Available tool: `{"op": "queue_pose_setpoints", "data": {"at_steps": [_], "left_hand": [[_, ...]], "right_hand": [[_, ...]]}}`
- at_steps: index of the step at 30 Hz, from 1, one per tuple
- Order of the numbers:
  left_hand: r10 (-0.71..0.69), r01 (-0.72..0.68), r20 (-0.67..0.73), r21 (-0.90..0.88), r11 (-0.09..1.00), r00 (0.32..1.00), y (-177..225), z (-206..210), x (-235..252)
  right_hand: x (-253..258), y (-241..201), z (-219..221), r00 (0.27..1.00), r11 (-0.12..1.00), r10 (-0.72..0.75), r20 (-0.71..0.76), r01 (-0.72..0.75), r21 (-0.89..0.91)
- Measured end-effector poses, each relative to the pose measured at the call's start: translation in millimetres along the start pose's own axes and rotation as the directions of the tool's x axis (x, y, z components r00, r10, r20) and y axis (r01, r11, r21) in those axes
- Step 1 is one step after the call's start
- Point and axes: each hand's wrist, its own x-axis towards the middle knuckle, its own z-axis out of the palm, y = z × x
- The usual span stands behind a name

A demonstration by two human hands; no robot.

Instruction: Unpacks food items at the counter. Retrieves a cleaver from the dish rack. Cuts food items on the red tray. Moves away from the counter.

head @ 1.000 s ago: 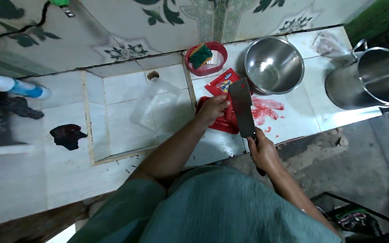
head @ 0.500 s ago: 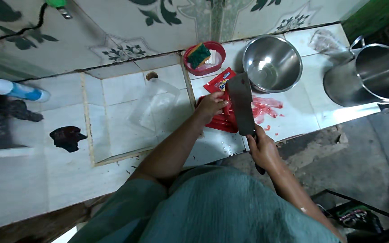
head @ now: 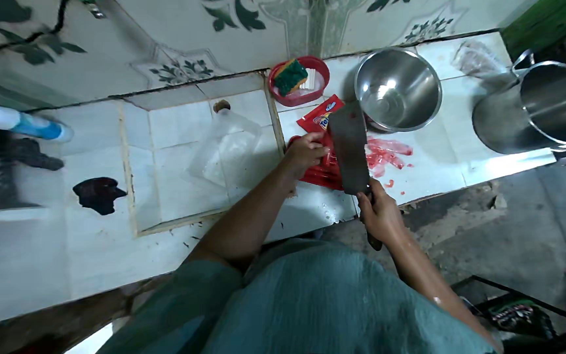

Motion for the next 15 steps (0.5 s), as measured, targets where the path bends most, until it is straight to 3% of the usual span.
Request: {"op": "queue_pose_setpoints", "data": {"at_steps": [2,4,5,8,11,13,15], "left_hand": [[-0.006,0.033,-0.075,0.375,0.926,0.997,0.1,-15.1,4.2],[-0.043,0.110,-0.115,0.687,0.718,0.992,-3.8,-23.0,7.2],[-0.065,0.141,-0.130,0.759,0.636,0.989,-6.9,-23.4,8.2],[-0.075,0.182,-0.169,0.820,0.543,0.983,-15.1,-17.8,9.4],[0.004,0.139,-0.156,0.891,0.431,0.988,-21.9,-8.8,16.1],[0.115,0.016,-0.060,0.938,0.346,0.992,-24.3,-2.2,23.5],[0.170,-0.161,0.121,0.956,0.245,0.978,-28.4,5.2,35.8]], "right_hand": [[-2.7,2.4,-3.4,1.000,0.999,0.027,-0.014,-0.026,0.023],[-4.2,9.5,-5.4,0.999,0.999,0.044,-0.027,-0.043,0.027],[-4.4,13.4,-6.2,0.998,0.998,0.057,-0.028,-0.056,0.030],[-6.6,22.0,-6.8,0.996,0.996,0.080,-0.024,-0.080,0.028],[-9.0,26.8,-8.4,0.995,0.995,0.098,-0.026,-0.097,0.032],[-9.8,28.8,-10.5,0.993,0.993,0.110,-0.032,-0.108,0.037],[-10.8,31.0,-12.6,0.992,0.993,0.115,-0.043,-0.114,0.036]]}}
